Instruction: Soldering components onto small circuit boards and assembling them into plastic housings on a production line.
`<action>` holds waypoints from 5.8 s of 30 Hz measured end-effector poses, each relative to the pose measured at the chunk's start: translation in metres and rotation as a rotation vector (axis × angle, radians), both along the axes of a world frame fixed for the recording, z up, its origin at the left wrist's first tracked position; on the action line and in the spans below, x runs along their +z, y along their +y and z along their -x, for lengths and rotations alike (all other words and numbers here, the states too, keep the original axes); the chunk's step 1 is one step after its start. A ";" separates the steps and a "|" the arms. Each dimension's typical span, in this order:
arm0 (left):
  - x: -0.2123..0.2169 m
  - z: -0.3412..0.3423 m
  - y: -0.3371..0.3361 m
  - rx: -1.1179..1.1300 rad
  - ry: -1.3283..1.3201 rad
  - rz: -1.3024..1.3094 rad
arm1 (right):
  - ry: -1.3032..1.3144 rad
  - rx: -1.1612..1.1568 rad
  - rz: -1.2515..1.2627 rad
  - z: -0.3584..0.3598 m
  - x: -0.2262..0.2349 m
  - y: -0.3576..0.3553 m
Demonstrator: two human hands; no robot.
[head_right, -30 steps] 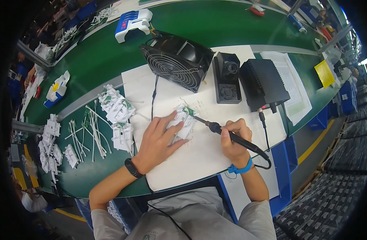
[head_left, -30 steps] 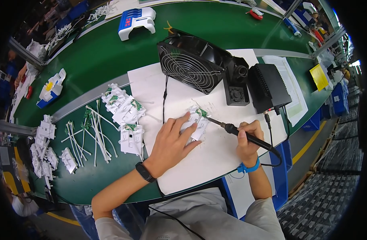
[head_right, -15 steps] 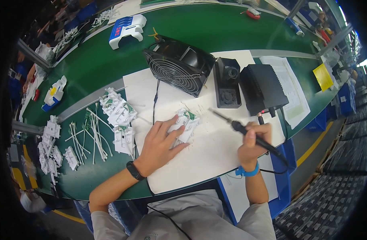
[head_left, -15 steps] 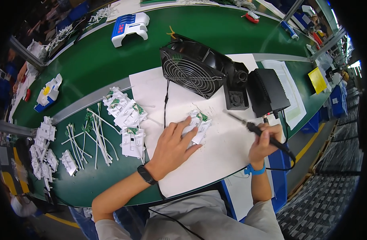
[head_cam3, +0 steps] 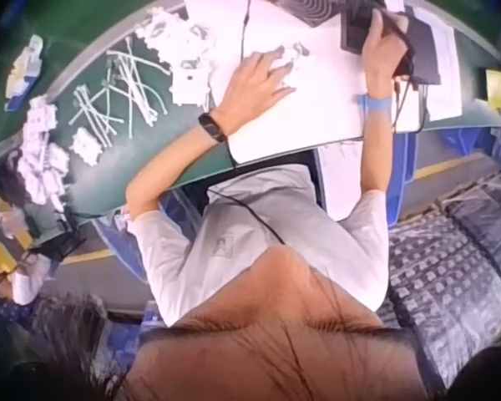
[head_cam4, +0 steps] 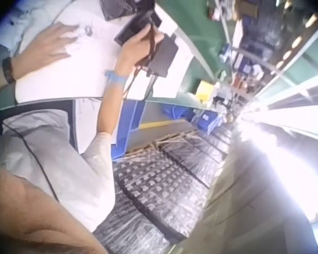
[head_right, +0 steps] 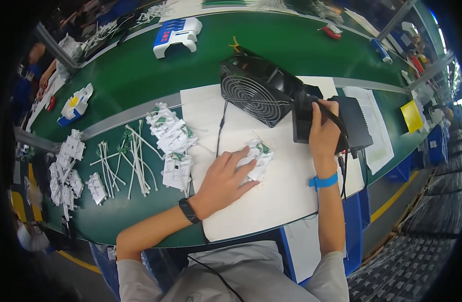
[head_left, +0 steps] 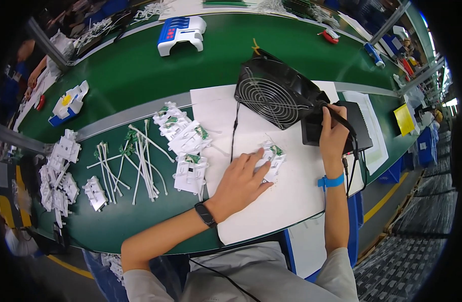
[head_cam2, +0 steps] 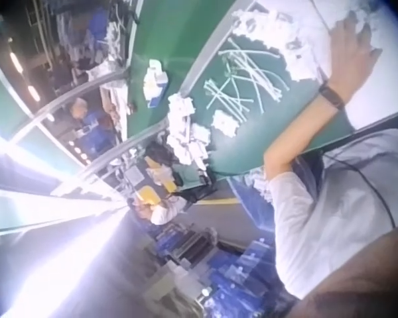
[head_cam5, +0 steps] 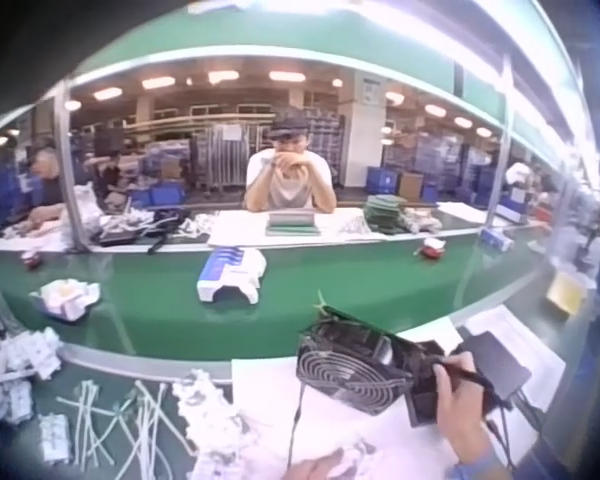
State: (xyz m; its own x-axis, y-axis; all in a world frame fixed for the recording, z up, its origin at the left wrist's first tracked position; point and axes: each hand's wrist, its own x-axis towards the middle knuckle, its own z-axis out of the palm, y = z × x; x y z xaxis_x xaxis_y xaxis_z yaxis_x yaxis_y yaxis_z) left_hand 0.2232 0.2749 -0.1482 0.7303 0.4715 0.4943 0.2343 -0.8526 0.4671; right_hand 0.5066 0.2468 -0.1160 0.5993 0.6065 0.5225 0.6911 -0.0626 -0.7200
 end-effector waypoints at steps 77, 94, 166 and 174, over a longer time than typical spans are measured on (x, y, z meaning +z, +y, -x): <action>0.017 0.333 0.025 1.309 -0.290 0.128 | 0.268 0.871 0.010 0.466 0.005 0.173; 0.060 0.323 0.030 1.062 -0.661 0.155 | 0.438 0.893 -0.335 0.442 0.070 0.158; 0.061 0.036 0.014 0.096 -0.154 0.637 | 0.071 -0.027 -0.118 0.001 -0.032 -0.036; 0.030 0.000 0.001 0.029 0.014 0.447 | -0.092 -0.035 -0.035 0.013 0.016 -0.020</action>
State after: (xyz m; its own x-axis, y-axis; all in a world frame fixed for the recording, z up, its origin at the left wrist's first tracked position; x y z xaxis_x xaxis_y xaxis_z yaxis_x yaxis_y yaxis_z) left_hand 0.2227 0.2756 -0.1182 0.7184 0.6573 0.2275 0.2643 -0.5604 0.7849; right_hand 0.4940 0.2271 -0.1000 0.5678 0.5665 0.5972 0.7526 -0.0634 -0.6554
